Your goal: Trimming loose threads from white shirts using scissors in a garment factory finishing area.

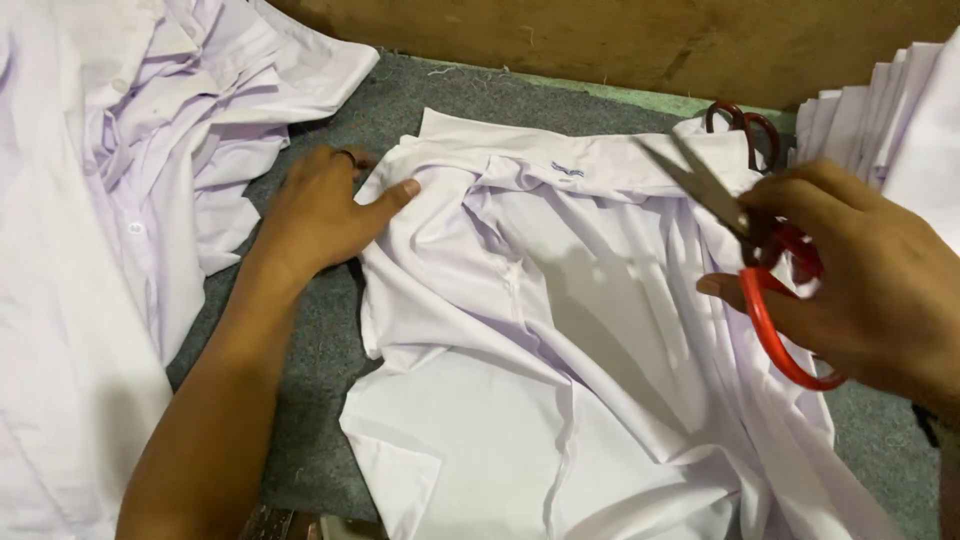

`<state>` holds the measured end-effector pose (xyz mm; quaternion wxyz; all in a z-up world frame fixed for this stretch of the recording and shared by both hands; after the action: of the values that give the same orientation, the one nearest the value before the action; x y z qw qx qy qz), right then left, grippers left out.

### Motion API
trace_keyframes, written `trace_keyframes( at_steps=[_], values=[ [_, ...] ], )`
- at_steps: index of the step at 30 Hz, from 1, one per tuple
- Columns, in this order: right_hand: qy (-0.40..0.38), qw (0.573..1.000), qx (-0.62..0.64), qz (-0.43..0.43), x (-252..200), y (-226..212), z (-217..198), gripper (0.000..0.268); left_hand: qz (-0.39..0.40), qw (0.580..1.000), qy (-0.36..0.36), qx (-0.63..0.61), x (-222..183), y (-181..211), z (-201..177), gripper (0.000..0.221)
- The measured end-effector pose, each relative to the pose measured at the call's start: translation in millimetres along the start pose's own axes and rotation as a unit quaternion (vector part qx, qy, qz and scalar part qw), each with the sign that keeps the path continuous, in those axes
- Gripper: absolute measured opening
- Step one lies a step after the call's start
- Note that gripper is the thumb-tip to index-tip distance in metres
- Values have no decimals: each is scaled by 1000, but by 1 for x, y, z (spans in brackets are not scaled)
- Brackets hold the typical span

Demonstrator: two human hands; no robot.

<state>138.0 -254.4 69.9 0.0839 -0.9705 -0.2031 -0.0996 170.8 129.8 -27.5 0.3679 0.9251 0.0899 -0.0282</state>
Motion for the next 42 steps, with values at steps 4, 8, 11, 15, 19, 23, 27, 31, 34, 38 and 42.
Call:
trace_keyframes(
  at_steps=[4, 8, 11, 15, 19, 23, 27, 31, 34, 38, 42],
  values=[
    [-157, 981, -66, -98, 61, -20, 37, 43, -30, 996, -61, 52, 1, -10, 18, 64],
    [-113, 979, -109, -129, 123, -18, 88, 30, 16, 998, -28, -54, -10, -3, 17, 39],
    [-126, 970, -85, -189, 164, -5, 135, 27, 172, 970, 70, -158, -36, 32, 21, 27],
    [-254, 948, -161, -99, 182, -16, 157, 43, 402, 899, 109, -138, -98, 79, 58, 25],
    [-230, 959, -86, -145, 176, -25, 156, 47, 526, 846, 84, -34, -138, 99, 90, 27],
    [-125, 974, -144, -122, 157, -11, 134, 43, 539, 841, 43, 2, -141, 96, 104, 42],
    [-10, 979, -27, -200, 89, -28, 55, 13, 526, 850, 11, -32, -147, 99, 106, 50],
    [-338, 939, -7, 59, 51, -9, 66, 27, 495, 856, -43, -144, -152, 102, 106, 53],
    [-457, 888, 45, -19, 33, -24, 101, 33, 442, 843, -155, -265, -154, 106, 105, 60],
    [-363, 910, -8, -200, -8, 90, 261, 43, 391, 795, -283, -368, -162, 109, 108, 67],
    [-355, 917, 23, -182, -1, 89, 258, 44, 417, 772, -293, -380, -171, 108, 105, 63]
  ],
)
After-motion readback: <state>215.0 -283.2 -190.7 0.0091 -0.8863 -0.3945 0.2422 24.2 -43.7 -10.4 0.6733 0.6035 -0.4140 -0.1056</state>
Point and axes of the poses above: each hand's wrist, its own x-axis towards the middle knuckle, its own z-axis out of the palm, y = z × x, the point moved 6 cm from there along x, towards the middle knuckle, and after that the axes turned 11 degrees about -x, right-handed, at the moved point
